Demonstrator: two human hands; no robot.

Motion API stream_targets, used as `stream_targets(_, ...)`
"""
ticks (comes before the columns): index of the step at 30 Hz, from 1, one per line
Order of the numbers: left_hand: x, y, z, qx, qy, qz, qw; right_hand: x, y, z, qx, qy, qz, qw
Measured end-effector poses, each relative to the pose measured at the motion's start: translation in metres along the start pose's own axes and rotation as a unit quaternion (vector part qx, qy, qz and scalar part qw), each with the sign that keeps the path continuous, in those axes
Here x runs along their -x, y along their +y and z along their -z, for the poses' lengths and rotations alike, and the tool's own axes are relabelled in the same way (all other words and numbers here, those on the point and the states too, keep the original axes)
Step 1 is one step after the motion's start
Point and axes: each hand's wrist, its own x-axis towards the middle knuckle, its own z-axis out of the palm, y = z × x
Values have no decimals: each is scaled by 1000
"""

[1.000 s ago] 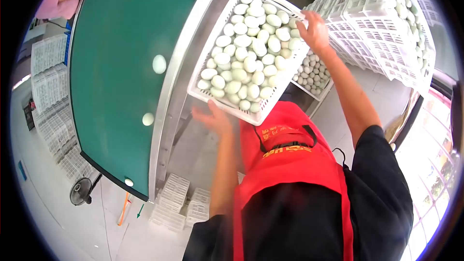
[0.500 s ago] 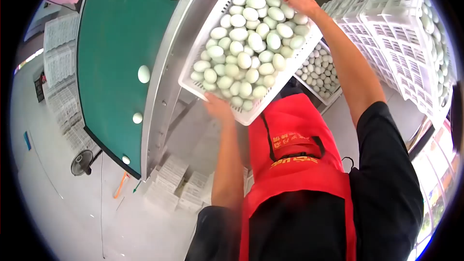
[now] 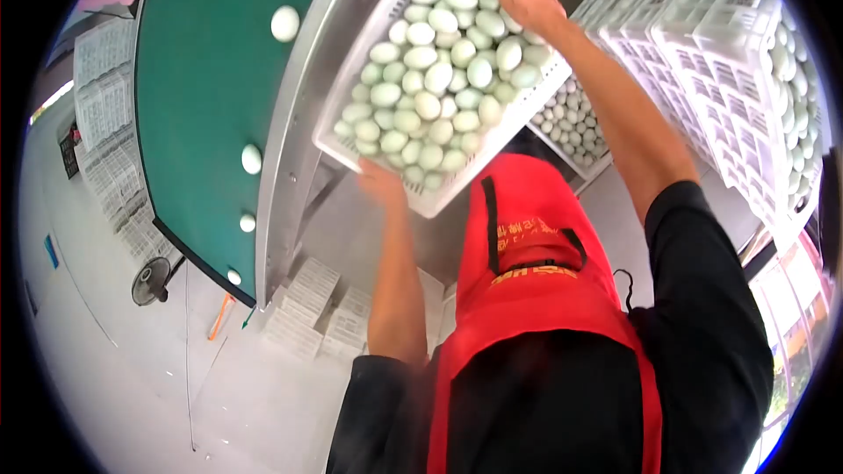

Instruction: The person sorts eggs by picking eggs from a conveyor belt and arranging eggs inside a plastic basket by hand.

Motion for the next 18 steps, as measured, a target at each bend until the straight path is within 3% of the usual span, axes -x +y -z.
stream_targets(2, -29, -45, -25, 11, 33, -192, 981, 3, -2, 6, 24, 46, 40, 998)
stream_targets(4, -25, -88, 3, -87, 45, -269, 958, -21, 21, -13, 1, -10, 50, 999)
stream_targets(5, -14, -75, 23, -165, 46, -262, 950, 4, 18, -23, -5, -29, 6, 1000)
stream_targets(7, -3, 8, 0, 21, 37, -56, 997, -10, -2, -4, 22, -4, -27, 999)
stream_targets(9, -7, -36, -3, -48, -13, -57, 997, -10, 10, -7, 46, -44, -58, 996)
stream_targets(10, -23, -47, -4, -76, -23, -60, 995, -7, 13, -8, 6, -3, -20, 1000)
stream_targets(12, -11, -45, 15, -196, -36, -114, 973, -15, 13, -8, 53, -40, -57, 996)
stream_targets(15, -1, 31, 77, 6, 203, -307, 930, -8, 0, -5, 88, -13, -69, 994)
stream_targets(17, -61, 54, 133, -79, 311, -306, 896, -7, -6, -3, 87, -22, -58, 994)
stream_targets(18, -94, 55, 158, -142, 293, -304, 895, -5, -4, 0, 93, -25, -59, 994)
